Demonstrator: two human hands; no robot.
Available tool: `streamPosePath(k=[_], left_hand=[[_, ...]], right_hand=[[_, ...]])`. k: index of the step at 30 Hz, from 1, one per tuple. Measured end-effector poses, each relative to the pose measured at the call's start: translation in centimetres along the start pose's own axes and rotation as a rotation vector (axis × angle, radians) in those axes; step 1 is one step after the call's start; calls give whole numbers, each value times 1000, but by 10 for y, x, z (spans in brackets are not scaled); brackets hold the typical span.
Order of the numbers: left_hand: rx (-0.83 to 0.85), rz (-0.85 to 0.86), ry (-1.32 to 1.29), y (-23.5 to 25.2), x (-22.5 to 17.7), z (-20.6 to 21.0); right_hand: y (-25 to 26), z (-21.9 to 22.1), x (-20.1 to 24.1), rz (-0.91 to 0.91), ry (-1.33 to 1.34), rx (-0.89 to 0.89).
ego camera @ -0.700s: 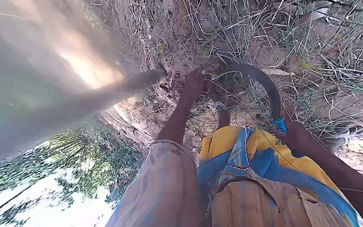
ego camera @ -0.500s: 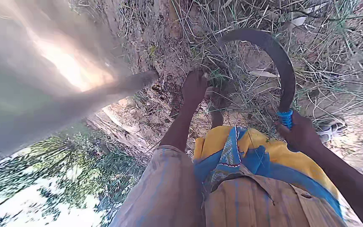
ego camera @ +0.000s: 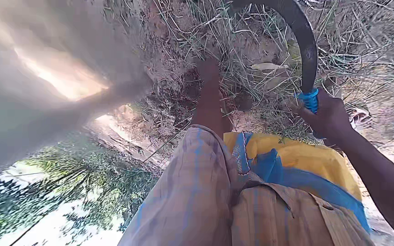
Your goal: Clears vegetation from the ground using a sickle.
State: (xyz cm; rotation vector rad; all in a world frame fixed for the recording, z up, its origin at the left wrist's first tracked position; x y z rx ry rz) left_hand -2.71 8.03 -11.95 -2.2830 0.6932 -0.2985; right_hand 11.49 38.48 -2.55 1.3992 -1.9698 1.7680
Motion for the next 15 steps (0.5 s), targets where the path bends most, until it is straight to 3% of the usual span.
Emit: streamPosePath(k=[2, 7, 9, 12, 15], left_hand=[[20, 62, -1, -13, 15, -11], [-1, 271, 104, -16, 35, -32], [-16, 257, 118, -4, 37, -36], [26, 240, 292, -10, 38, -35], [159, 396, 477, -46, 54, -11]], right_hand=[[11, 1, 10, -54, 18, 29], [78, 35, 59, -109, -71, 314], [100, 51, 63, -124, -191, 384], [96, 46, 20, -19, -330, 409], [35, 10, -54, 54, -428, 321]])
Point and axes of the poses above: each hand's wrist, its own y-axis towards the middle knuckle, its own z-axis out of the palm, x = y × z, the point moved 4 cm from there along y, towards the middle knuckle, and after that the axes turned 4 degrees about y, right-handed, at the moved point
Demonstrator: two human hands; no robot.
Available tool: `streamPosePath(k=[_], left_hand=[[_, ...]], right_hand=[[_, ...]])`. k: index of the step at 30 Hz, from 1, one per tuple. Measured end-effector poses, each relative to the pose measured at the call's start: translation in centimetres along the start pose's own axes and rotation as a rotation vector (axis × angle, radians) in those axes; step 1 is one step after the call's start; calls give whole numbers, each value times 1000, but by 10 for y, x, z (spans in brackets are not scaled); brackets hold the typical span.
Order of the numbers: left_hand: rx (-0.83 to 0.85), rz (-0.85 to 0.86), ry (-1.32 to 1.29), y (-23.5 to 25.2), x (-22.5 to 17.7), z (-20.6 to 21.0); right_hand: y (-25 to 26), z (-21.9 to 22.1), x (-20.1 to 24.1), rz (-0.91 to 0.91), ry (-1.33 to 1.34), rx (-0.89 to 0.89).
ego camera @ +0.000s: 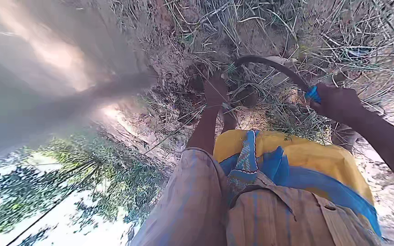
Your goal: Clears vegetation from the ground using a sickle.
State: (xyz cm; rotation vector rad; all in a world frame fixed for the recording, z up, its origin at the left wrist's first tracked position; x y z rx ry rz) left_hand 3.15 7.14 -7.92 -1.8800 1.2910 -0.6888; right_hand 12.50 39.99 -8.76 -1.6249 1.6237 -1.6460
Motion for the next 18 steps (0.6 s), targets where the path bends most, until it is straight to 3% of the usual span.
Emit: streamPosePath(k=[3, 6, 8, 12, 14, 15, 18], left_hand=[[304, 91, 202, -46, -12, 62], [449, 110, 325, -61, -21, 100], [315, 30, 206, -62, -24, 85], [-302, -143, 24, -41, -12, 17], [-500, -209, 18, -16, -10, -6], [-473, -272, 16, -3, -11, -10], [-193, -430, 46, 35, -16, 8]], right_hand=[[-84, 32, -68, 128, 32, -12], [-119, 31, -65, 110, 98, -140], [-104, 18, -47, 29, 136, -215], [-23, -23, 20, -178, 153, -240], [10, -33, 54, -246, 183, -226], [20, -34, 67, -255, 192, -215], [26, -28, 86, -257, 241, -224]])
Point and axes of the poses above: each hand's wrist, its own y-axis towards the middle knuckle, its own z-axis out of the palm, x = y × z, the point moved 4 cm from there along y, towards the middle knuckle, and after that the axes turned 4 degrees about y, right-handed, at the moved point
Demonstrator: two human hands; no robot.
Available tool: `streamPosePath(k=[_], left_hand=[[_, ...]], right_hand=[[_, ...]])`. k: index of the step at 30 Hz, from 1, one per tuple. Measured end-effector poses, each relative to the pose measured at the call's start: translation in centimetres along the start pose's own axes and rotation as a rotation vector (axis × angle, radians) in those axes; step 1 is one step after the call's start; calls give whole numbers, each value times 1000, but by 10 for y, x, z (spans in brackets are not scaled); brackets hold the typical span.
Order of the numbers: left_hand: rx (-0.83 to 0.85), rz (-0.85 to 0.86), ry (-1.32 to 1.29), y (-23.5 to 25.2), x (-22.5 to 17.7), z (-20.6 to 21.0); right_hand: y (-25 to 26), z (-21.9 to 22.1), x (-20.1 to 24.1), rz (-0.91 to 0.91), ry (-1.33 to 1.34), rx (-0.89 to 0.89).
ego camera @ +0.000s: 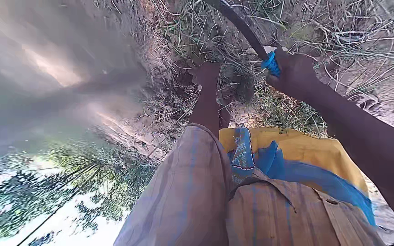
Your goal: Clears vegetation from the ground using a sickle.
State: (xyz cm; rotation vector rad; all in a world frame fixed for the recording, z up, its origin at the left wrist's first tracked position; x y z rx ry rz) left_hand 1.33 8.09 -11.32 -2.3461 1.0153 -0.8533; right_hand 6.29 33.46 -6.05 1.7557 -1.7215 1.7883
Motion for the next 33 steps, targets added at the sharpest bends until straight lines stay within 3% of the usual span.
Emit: streamPosePath(k=[3, 8, 12, 15, 18, 20, 22, 24, 26, 29, 32, 33], left_hand=[[85, -70, 112, -4, 4, 20], [171, 105, -73, -2, 38, 1], [92, 283, -131, 2, 47, -13], [80, 269, -129, -5, 46, -13], [127, 344, -171, -30, 37, -3], [190, 415, -167, -68, 48, 14], [401, 469, 59, -108, 53, 45], [555, 497, 305, -135, 50, 75], [473, 456, 305, -138, 46, 80], [194, 418, 216, -105, 34, 75], [80, 398, 381, -73, 42, 92], [124, 404, 454, -75, 43, 98]], right_hand=[[-20, 6, -6, 41, 29, 0], [-31, 10, -19, 12, -38, 55], [1, 23, 8, 14, -64, 189], [6, 30, 0, 127, -137, 334], [-46, 16, -55, 287, -248, 368], [-110, 5, -104, 436, -324, 365], [-171, -8, -137, 567, -303, 328], [-205, -23, -137, 499, -271, 243], [-198, -25, -118, 346, -203, 154], [-130, -15, -82, 171, -167, 163], [-71, 12, -69, 196, -170, 289], [-67, 19, -78, 237, -178, 327]])
Point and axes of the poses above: each hand's wrist, its own y-axis towards the middle knuckle, its own z-axis out of the palm, x = y × z, the point moved 4 cm from there along y, towards the middle knuckle, and after that the axes turned 4 degrees about y, right-handed, at the moved point
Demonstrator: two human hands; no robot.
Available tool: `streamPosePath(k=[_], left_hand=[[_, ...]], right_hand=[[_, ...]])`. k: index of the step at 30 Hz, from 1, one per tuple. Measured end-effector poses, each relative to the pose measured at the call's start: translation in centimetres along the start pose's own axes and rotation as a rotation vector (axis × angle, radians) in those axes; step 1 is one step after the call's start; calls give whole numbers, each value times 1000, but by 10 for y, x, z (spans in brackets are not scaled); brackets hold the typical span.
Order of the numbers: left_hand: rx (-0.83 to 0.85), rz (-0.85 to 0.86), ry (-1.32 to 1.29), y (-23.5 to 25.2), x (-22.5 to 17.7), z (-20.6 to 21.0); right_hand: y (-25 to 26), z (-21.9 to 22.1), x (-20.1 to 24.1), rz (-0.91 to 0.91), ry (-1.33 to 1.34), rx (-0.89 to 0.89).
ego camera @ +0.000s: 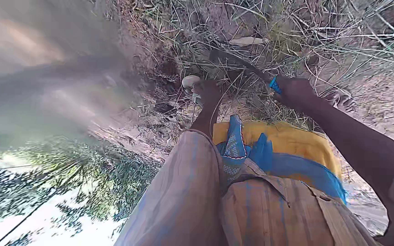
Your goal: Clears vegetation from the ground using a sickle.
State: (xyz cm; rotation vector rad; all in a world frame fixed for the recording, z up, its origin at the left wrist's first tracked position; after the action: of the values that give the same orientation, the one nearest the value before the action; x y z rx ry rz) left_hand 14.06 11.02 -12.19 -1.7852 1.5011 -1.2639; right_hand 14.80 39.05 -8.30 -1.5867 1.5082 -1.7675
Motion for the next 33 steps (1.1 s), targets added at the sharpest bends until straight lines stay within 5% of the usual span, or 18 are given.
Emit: streamPosePath(k=[2, 5, 10, 12, 16, 20, 22, 25, 29, 33], left_hand=[[156, 11, 115, -9, -10, 13], [386, 60, -79, -46, -32, 44], [697, 275, -275, -124, -106, 104], [641, 246, -378, -125, -115, 92], [128, 82, -554, -58, -71, 9], [-177, -324, -1227, 13, -3, -60], [-159, -425, -1496, 31, 8, -100], [-74, -422, -1458, 56, -14, -138], [-1, -268, -1132, 55, -52, -131], [-68, -175, -777, 27, -31, -116]], right_hand=[[-6, 22, -36, 101, -2, 63], [-64, 75, -113, 296, -4, 134], [-160, 98, -149, 493, -44, 280], [-171, 91, -146, 448, -24, 172], [-130, 47, -103, 177, 86, -262], [-71, 12, -39, 119, 267, -495], [-59, 11, -13, 97, 356, -573], [-55, 15, 0, 103, 429, -611], [-62, 12, -11, 117, 359, -595], [-57, 4, -1, -41, 267, -550]])
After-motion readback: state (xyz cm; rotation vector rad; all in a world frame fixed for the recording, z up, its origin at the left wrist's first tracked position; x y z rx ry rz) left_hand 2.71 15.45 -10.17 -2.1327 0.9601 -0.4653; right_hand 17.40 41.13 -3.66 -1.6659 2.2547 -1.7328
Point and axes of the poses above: each hand's wrist, its own y-axis towards the middle knuckle, its own z-axis out of the palm, x = y × z, the point moved 4 cm from there along y, towards the middle knuckle, and after that the axes turned 4 degrees about y, right-handed, at the moved point
